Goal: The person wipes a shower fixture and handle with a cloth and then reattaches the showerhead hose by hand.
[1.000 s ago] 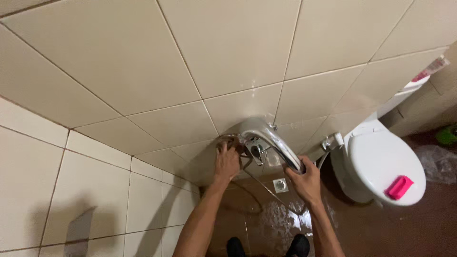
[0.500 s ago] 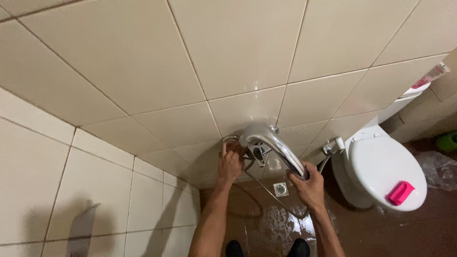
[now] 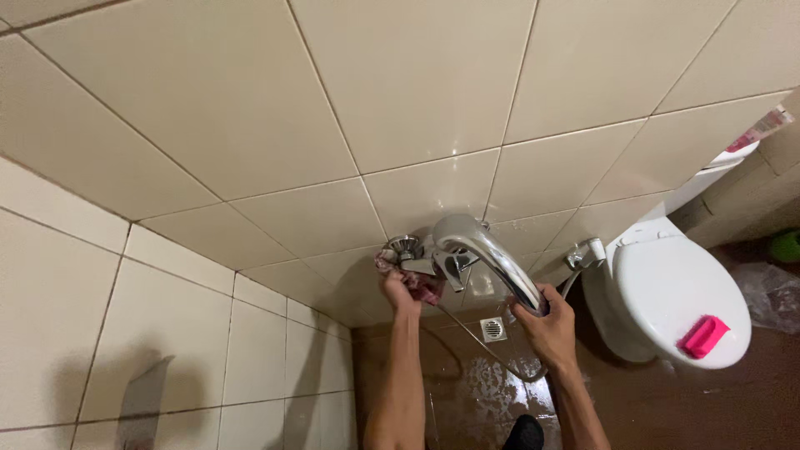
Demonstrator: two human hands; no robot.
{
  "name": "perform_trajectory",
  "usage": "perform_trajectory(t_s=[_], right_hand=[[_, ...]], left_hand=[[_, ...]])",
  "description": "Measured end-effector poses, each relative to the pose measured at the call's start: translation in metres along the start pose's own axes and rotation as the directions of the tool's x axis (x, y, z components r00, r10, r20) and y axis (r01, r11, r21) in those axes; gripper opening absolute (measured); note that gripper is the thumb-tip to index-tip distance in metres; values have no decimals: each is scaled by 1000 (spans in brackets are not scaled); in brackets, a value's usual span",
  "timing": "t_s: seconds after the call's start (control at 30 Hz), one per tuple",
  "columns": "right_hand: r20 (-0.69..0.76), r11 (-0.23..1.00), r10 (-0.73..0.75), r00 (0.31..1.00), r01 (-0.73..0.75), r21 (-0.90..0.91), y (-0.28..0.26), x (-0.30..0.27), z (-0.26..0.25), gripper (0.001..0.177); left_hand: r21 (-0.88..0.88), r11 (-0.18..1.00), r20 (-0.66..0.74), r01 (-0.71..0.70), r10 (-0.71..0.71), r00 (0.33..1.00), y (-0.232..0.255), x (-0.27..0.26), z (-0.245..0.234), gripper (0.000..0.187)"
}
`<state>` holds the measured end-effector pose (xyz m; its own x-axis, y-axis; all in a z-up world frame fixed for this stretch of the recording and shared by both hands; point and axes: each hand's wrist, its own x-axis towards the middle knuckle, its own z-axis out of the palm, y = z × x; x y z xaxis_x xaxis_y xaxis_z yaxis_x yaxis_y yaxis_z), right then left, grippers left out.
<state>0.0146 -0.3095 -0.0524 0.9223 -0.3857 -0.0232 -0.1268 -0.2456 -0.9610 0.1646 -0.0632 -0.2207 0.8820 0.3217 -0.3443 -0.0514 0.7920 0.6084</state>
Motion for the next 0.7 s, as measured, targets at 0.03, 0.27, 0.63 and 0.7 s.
perform_trajectory(t_s=[0.03, 0.27, 0.63, 0.7], right_hand=[[0, 1000, -10, 1000, 10, -6, 0, -1, -1, 29], [6, 996, 63, 998, -63, -59, -16, -4, -4, 32], [33, 994, 97, 995, -95, -55, -24, 1, 18, 30], [21, 993, 112, 993, -112, -27, -25, 12, 18, 29]], left_hand=[[-89, 990, -46, 105, -109, 993, 0, 0, -3, 6], [-181, 945, -95, 273, -293, 951, 3, 4, -2, 11], [-281, 888, 0, 364, -379, 925, 34, -36, 30, 18], [-281, 887, 13, 366, -378, 926, 31, -32, 41, 26]])
